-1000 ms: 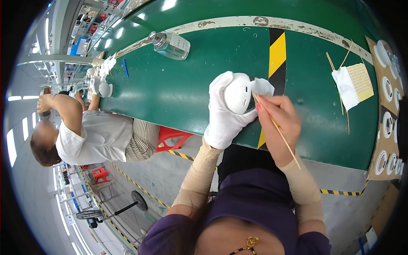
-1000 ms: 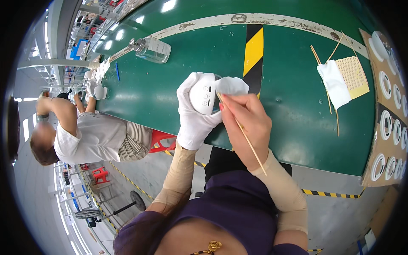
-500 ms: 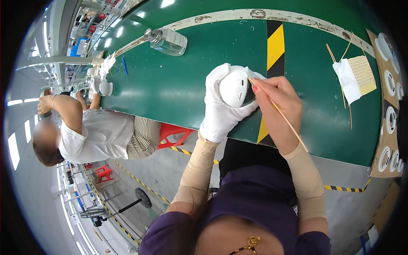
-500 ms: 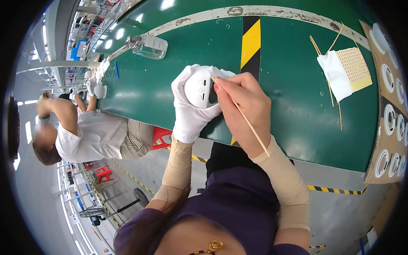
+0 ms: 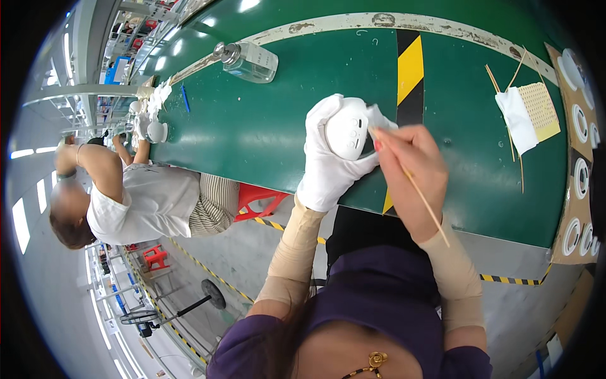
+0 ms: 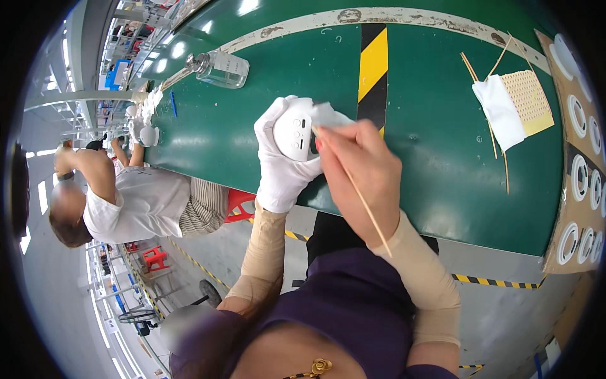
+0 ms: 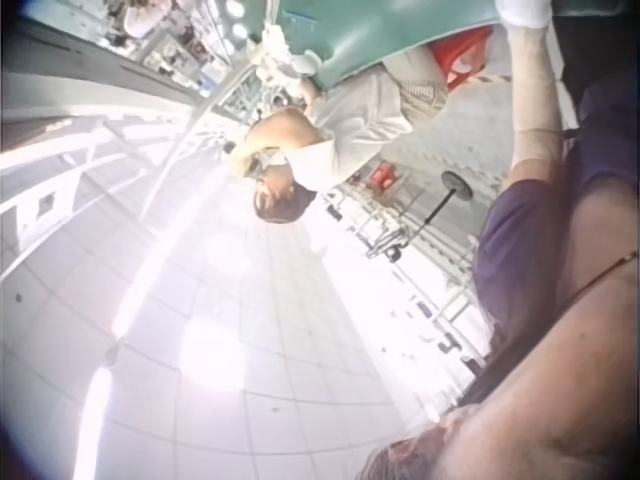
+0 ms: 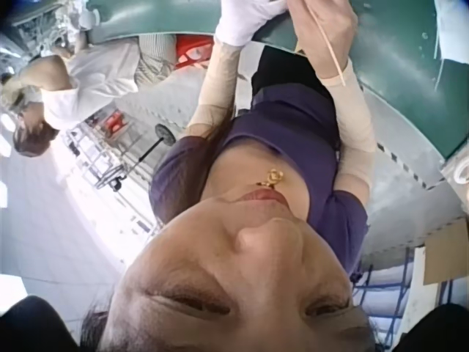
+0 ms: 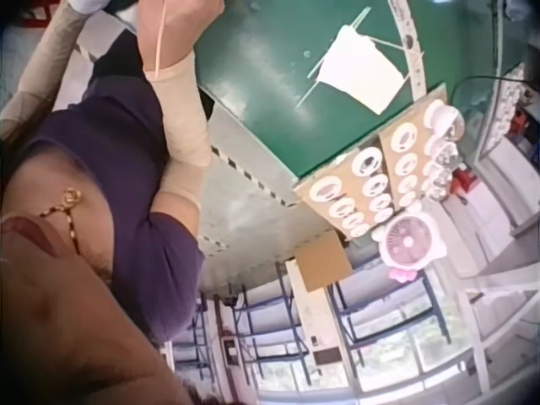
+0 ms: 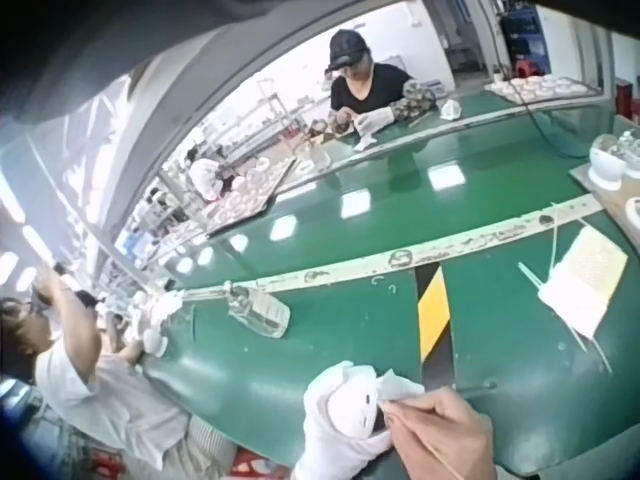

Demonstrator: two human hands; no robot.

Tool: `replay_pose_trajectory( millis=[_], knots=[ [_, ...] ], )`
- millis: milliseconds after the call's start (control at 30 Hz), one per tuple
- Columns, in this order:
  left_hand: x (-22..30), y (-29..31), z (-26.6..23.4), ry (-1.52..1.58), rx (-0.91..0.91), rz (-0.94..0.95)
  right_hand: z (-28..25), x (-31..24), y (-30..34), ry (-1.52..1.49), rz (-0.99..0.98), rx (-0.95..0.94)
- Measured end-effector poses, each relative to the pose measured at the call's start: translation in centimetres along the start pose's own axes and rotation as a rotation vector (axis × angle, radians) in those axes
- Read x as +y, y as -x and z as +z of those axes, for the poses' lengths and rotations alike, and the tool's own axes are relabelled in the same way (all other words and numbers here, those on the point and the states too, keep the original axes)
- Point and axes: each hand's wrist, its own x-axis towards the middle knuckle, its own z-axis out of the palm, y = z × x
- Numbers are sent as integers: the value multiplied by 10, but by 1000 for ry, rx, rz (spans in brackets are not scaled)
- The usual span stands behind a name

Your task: Cleaning or applying liquid to circular electronic components using a small wooden stick at an assembly line workstation.

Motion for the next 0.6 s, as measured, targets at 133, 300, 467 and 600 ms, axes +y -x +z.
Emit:
replay_pose_trajectory(
  millis=[133,300,467,600],
  knots=[
    [-3,1,-2,-71,-9,27,-2,3,-5,-18,15,-22],
    [-1,1,0,29,20,-45,-3,3,-2,5,-37,-40],
    [-7,1,-3,-134,24,33,0,6,-7,43,-36,-23],
    [-3,3,-1,132,-8,-59,-6,3,10,40,-63,-89]
  ],
)
